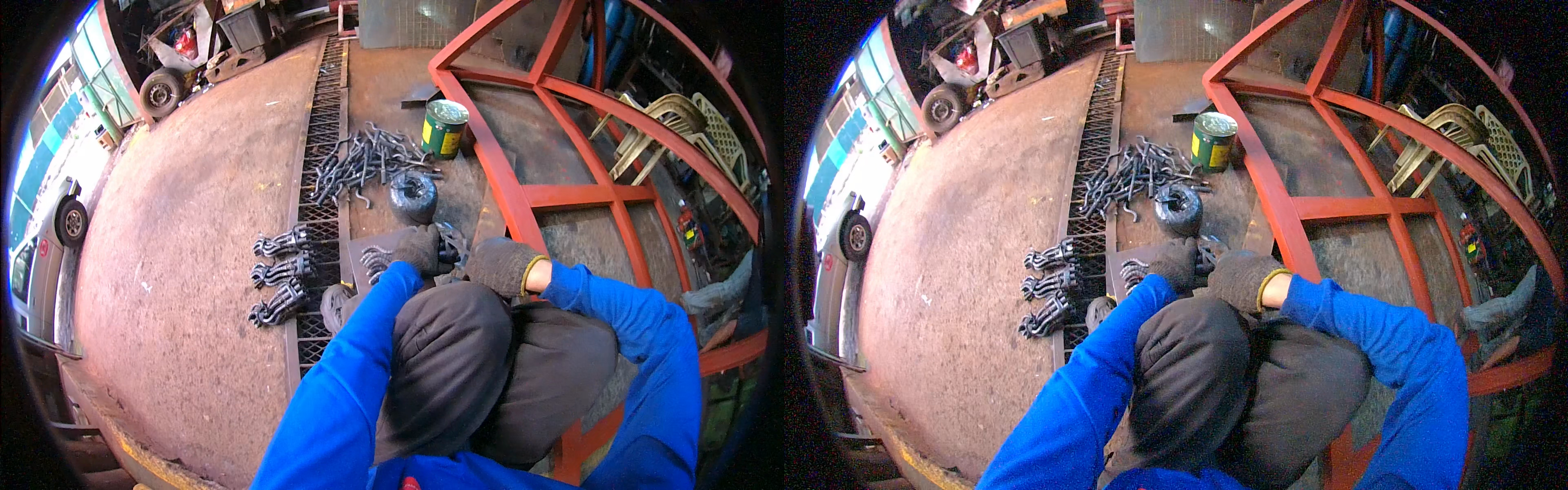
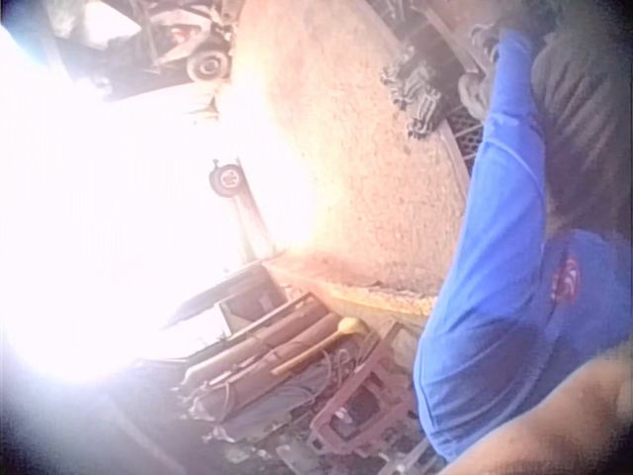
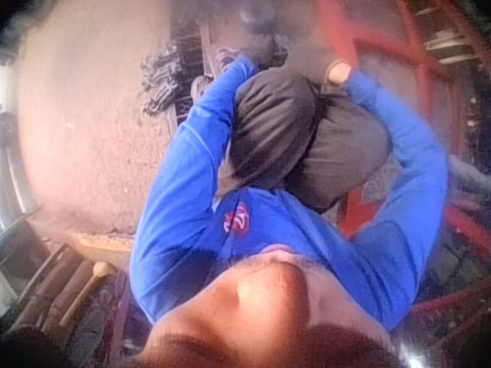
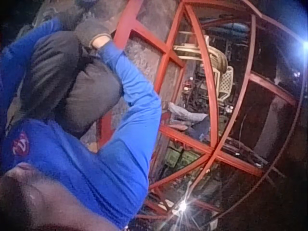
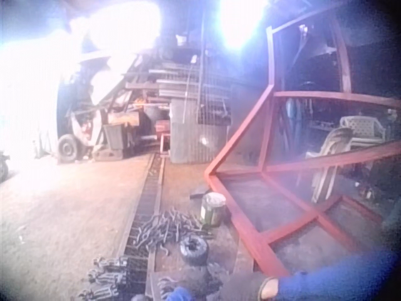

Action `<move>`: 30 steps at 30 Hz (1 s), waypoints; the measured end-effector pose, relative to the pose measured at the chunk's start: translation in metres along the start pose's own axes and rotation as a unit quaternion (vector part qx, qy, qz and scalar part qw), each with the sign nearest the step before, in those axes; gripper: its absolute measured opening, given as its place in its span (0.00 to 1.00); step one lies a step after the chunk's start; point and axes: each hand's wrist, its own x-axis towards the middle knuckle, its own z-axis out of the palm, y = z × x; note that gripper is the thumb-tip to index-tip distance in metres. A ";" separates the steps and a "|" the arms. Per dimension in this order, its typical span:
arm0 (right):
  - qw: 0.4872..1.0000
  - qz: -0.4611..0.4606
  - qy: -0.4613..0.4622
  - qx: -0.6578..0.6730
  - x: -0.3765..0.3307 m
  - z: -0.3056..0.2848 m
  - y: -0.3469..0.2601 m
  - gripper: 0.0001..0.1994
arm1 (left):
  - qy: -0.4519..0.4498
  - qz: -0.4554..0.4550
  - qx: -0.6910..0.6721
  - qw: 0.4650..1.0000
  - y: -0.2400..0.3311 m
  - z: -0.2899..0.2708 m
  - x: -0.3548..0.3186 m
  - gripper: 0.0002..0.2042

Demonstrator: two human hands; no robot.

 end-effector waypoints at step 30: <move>0.986 -0.035 0.113 0.116 -0.041 0.011 -0.020 0.11 | -0.009 -0.023 -0.056 0.998 -0.006 -0.004 0.006 0.42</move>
